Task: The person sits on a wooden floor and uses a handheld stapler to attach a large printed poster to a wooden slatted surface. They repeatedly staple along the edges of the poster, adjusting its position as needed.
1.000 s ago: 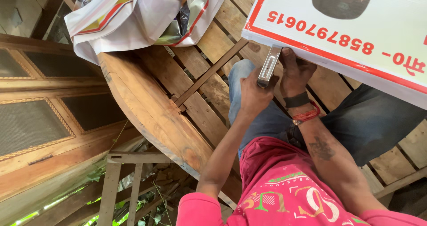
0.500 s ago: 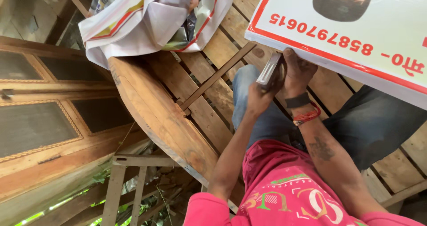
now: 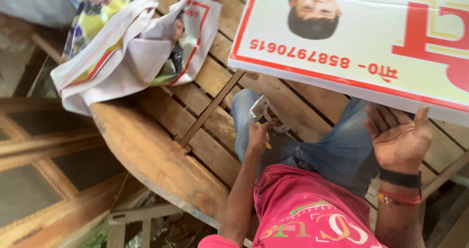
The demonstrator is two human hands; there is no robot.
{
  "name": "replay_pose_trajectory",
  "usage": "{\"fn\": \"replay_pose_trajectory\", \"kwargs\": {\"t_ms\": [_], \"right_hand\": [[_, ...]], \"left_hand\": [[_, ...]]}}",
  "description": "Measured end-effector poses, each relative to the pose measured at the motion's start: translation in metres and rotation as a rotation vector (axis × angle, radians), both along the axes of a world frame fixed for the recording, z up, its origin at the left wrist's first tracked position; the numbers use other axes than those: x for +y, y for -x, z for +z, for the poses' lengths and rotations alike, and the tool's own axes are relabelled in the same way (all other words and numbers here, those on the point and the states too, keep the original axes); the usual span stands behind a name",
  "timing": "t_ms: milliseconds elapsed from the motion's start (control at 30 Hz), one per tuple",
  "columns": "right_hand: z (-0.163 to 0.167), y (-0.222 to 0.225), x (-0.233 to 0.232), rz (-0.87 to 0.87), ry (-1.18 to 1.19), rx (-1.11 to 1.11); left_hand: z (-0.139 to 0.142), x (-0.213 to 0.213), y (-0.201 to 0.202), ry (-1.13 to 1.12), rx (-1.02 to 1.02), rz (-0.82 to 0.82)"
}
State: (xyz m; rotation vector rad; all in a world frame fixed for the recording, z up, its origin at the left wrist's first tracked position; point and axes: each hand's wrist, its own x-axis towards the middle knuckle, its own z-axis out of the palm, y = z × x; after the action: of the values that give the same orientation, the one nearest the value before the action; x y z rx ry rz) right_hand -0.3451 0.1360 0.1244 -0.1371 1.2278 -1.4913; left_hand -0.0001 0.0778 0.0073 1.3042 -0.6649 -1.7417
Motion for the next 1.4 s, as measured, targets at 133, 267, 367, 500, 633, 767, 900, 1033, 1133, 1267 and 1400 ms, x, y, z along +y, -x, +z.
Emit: {"fn": "replay_pose_trajectory", "kwargs": {"t_ms": [133,267,367,500,633,767,900,1033,1133,1267,1400], "right_hand": [[-0.043,0.064,0.024,-0.203,-0.012,0.019],[-0.066,0.124,0.047,-0.481,0.186,0.072],[-0.064,0.126,0.046,-0.374,0.255,0.165],[-0.038,0.092,0.009,-0.445,0.28,0.172],[-0.011,0.039,-0.036,-0.484,0.323,0.113],[0.005,-0.001,-0.069,-0.458,0.352,0.012],[0.008,-0.017,-0.08,-0.458,0.361,0.006],[0.011,-0.018,-0.075,-0.396,0.402,-0.073],[0.013,-0.04,-0.072,-0.347,0.401,-0.184],[0.014,-0.1,-0.076,-0.025,0.497,-0.3],[0.009,-0.141,-0.132,0.105,0.362,-0.263]], "left_hand": [[-0.005,0.0,-0.004,-0.061,0.041,0.045],[-0.011,0.002,-0.006,-0.043,0.054,0.095],[-0.012,0.001,-0.002,-0.053,-0.069,0.041],[-0.008,-0.001,0.003,-0.116,-0.016,0.027],[0.0,-0.002,0.001,-0.035,0.008,-0.011],[0.008,-0.001,0.001,-0.003,-0.001,-0.027],[0.012,0.003,0.004,-0.031,-0.069,-0.015],[0.011,0.001,0.005,0.01,-0.012,-0.011],[0.004,-0.002,0.004,-0.02,-0.008,0.002],[-0.007,0.003,0.006,-0.026,0.049,0.036],[-0.006,0.006,0.005,-0.026,-0.043,0.099]]}}
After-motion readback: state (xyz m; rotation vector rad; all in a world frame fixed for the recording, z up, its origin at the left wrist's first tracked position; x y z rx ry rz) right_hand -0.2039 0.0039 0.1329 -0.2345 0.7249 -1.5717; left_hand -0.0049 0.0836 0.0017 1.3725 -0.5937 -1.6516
